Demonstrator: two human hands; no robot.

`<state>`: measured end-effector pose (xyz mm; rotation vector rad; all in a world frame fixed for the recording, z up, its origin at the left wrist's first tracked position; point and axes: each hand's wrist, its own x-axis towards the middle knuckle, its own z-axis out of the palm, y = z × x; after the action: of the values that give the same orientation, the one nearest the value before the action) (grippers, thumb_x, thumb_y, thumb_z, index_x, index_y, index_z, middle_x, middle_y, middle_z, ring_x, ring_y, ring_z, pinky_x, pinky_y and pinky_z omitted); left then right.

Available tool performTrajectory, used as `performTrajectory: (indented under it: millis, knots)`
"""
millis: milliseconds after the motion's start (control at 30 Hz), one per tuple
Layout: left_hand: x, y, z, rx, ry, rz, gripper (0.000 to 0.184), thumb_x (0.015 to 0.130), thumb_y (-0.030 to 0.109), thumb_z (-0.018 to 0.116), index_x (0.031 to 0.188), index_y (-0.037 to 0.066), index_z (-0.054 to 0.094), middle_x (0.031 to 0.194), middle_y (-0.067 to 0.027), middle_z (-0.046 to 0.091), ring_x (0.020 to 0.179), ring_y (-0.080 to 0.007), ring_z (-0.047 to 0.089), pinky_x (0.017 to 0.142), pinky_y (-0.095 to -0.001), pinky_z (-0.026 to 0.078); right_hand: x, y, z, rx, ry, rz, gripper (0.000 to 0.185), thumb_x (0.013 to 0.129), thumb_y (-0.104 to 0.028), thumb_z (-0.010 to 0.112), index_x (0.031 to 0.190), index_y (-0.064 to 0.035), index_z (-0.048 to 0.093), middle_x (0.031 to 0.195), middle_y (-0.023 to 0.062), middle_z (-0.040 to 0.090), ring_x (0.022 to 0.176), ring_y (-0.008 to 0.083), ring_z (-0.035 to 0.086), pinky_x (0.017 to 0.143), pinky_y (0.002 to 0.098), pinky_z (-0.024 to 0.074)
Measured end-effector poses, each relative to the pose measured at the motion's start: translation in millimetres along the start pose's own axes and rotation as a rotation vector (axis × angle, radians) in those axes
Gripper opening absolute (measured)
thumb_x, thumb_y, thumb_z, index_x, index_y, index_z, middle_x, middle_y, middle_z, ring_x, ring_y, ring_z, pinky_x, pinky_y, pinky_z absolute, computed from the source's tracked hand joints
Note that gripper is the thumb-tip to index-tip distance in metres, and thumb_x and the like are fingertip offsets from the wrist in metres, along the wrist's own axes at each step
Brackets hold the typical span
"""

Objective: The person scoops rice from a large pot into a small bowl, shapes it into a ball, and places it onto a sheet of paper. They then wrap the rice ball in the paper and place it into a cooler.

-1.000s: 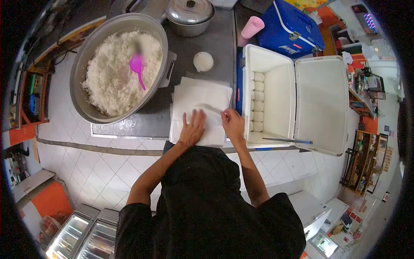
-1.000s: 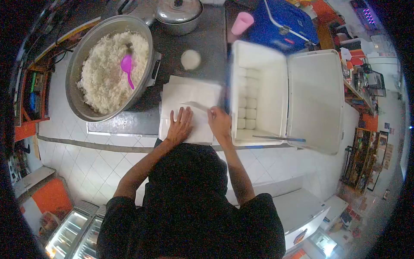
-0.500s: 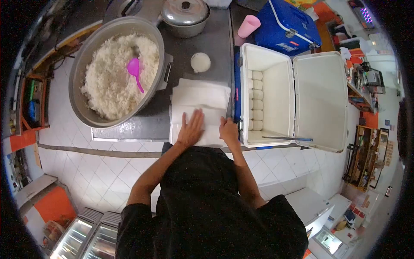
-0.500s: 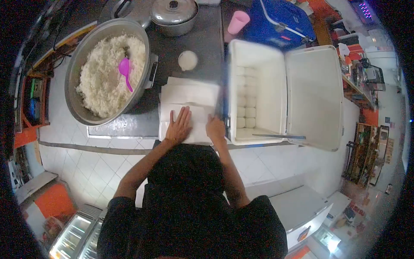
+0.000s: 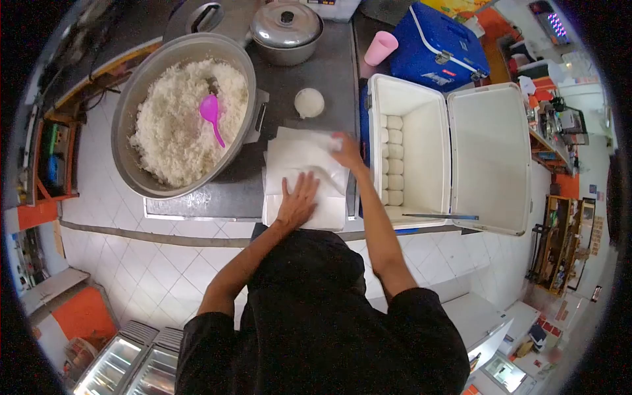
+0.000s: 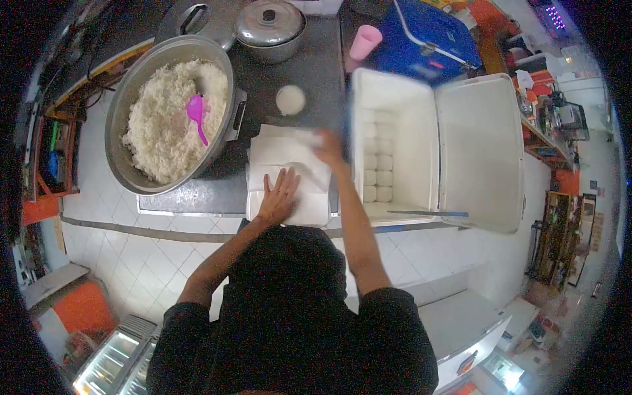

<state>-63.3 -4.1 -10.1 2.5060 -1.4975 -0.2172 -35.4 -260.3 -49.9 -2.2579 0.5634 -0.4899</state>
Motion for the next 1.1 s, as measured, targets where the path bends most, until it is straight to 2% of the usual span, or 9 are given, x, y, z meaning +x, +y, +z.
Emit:
performTrajectory:
  millis: [67,167,300,467,567,867,967,1033,1100]
  knots:
    - [2.2,-0.6,4.5,-0.01,0.021,-0.025,0.076,0.09,0.037,0.058,0.151,0.007,0.024,0.159,-0.0161,0.017,0.145,-0.0337,0.021,0.107,-0.0711,0.018,28.0,-39.8,-13.2,-0.37,-0.678,0.15,0.033,0.074,-0.008,0.068,0.106,-0.0054,0.064,0.099,0.0114,0.065,0.1,0.0306,0.06,0.082,0.0412,0.0492]
    - [2.4,1.0,3.6,-0.071,0.026,-0.045,0.076,0.089,0.035,0.059,0.151,0.008,0.024,0.158,-0.0161,0.018,0.145,-0.0338,0.022,0.106,-0.0715,0.019,14.5,-42.7,0.0,-0.395,-0.546,-0.301,0.015,0.077,-0.014,0.068,0.09,-0.007,0.07,0.1,0.012,0.065,0.104,0.0355,0.056,0.084,0.0441,0.0477]
    - [-0.3,0.4,-3.3,-0.052,0.023,-0.025,0.076,0.089,0.035,0.059,0.151,0.009,0.024,0.159,-0.0154,0.017,0.145,-0.0337,0.021,0.106,-0.0718,0.019,-2.0,-92.0,-14.4,-0.371,-0.623,-0.351,0.01,0.081,-0.015,0.066,0.086,-0.0077,0.071,0.094,0.0107,0.064,0.098,0.0335,0.057,0.083,0.0445,0.0467]
    - [-0.2,1.0,-12.3,-0.046,-0.114,-0.064,0.062,0.089,0.031,0.059,0.143,0.007,0.038,0.14,-0.0124,0.046,0.13,-0.029,0.042,0.104,-0.0641,0.031,-62.3,-102.1,-44.8,-0.356,-0.563,-0.564,0.016,0.077,-0.01,0.062,0.09,-0.0103,0.071,0.094,0.0066,0.061,0.099,0.0274,0.053,0.089,0.0413,0.0455]
    - [-3.9,-4.6,-1.0,-0.019,0.175,-0.031,0.053,0.091,0.029,0.057,0.137,0.007,0.046,0.129,-0.0103,0.054,0.119,-0.0257,0.049,0.103,-0.0587,0.035,-93.1,-96.3,-35.1,-0.28,-0.421,-0.495,0.018,0.077,-0.009,0.061,0.093,-0.0067,0.069,0.098,0.0048,0.06,0.102,0.0273,0.052,0.091,0.0418,0.0444]
    - [-28.6,-34.7,26.5,-0.053,0.228,-0.072,0.055,0.092,0.028,0.055,0.138,0.001,0.044,0.141,-0.0205,0.043,0.134,-0.0339,0.037,0.112,-0.0623,0.018,-158.7,-61.7,-12.7,-0.139,-0.174,-0.332,0.037,0.09,-0.01,0.054,0.124,0.0055,0.054,0.143,0.0232,0.04,0.127,0.0443,0.04,0.106,0.0489,0.0345]
    - [-10.3,-36.1,-10.6,-0.082,0.224,-0.165,0.047,0.085,0.027,0.063,0.126,0.006,0.057,0.131,-0.019,0.051,0.128,-0.0345,0.041,0.106,-0.066,0.024,-137.2,-37.6,-6.9,-0.028,-0.299,-0.177,0.034,0.089,-0.011,0.055,0.119,0.0045,0.055,0.136,0.0254,0.044,0.127,0.0425,0.041,0.105,0.0474,0.0356]
    - [19.9,-35.2,-41.4,-0.071,0.303,-0.287,0.03,0.081,0.02,0.065,0.108,0.008,0.065,0.123,-0.0179,0.054,0.121,-0.0344,0.046,0.099,-0.0596,0.035,-105.0,-76.3,-21.9,-0.357,-0.432,-0.1,0.025,0.087,-0.01,0.056,0.109,0.0026,0.058,0.119,0.0254,0.056,0.118,0.0412,0.049,0.099,0.047,0.041]
    - [41.0,-55.6,-32.8,-0.142,0.205,-0.209,0.024,0.079,0.017,0.064,0.101,0.007,0.065,0.114,-0.0173,0.058,0.113,-0.0342,0.052,0.094,-0.0549,0.04,-84.4,-98.6,-25.0,-0.424,0.025,-0.269,0.016,0.086,-0.008,0.055,0.098,0.0019,0.059,0.103,0.0234,0.059,0.106,0.039,0.055,0.093,0.0467,0.0446]
